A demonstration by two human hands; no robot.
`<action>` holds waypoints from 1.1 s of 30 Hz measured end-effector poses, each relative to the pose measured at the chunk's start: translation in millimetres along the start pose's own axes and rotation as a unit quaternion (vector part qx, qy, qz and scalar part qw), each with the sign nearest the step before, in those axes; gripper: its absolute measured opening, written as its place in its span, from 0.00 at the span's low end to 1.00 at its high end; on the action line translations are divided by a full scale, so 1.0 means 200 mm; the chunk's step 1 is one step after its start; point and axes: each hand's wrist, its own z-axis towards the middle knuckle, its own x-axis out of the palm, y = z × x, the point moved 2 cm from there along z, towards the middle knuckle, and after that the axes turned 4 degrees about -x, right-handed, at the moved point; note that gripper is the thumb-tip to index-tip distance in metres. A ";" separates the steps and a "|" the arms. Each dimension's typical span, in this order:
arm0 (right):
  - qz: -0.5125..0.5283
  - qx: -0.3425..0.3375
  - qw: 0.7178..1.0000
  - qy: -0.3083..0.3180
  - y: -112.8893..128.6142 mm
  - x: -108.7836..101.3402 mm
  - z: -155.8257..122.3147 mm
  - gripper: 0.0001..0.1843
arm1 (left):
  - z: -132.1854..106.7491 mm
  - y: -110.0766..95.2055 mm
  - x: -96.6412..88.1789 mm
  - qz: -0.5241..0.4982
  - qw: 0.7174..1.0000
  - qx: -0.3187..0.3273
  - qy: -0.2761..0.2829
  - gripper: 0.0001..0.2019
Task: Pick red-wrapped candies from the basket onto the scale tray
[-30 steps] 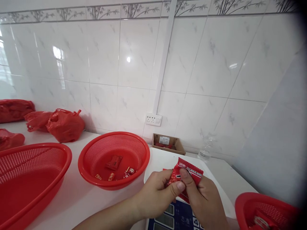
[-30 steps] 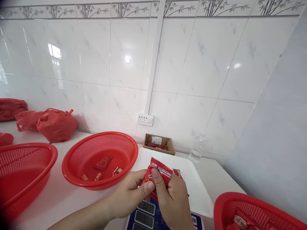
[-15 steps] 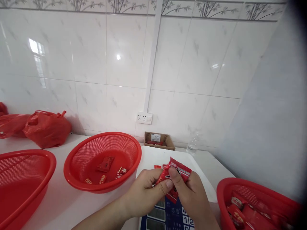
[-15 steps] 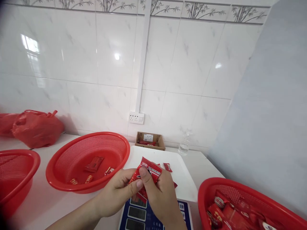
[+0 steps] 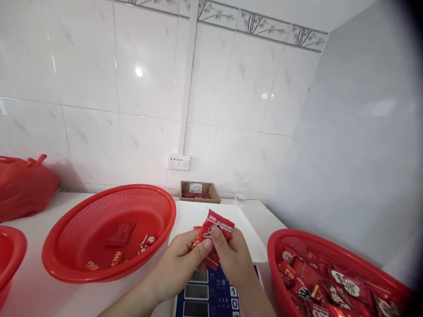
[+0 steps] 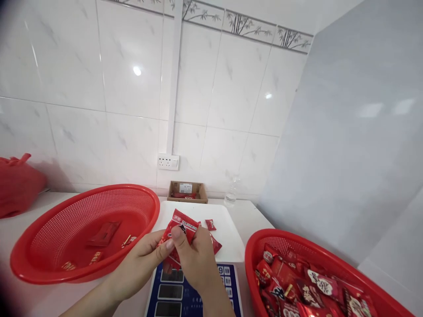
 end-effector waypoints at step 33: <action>-0.142 -0.035 0.988 -0.043 0.02 -0.03 -0.04 0.28 | -0.04 -0.05 -0.02 0.054 0.996 0.063 -0.022 0.18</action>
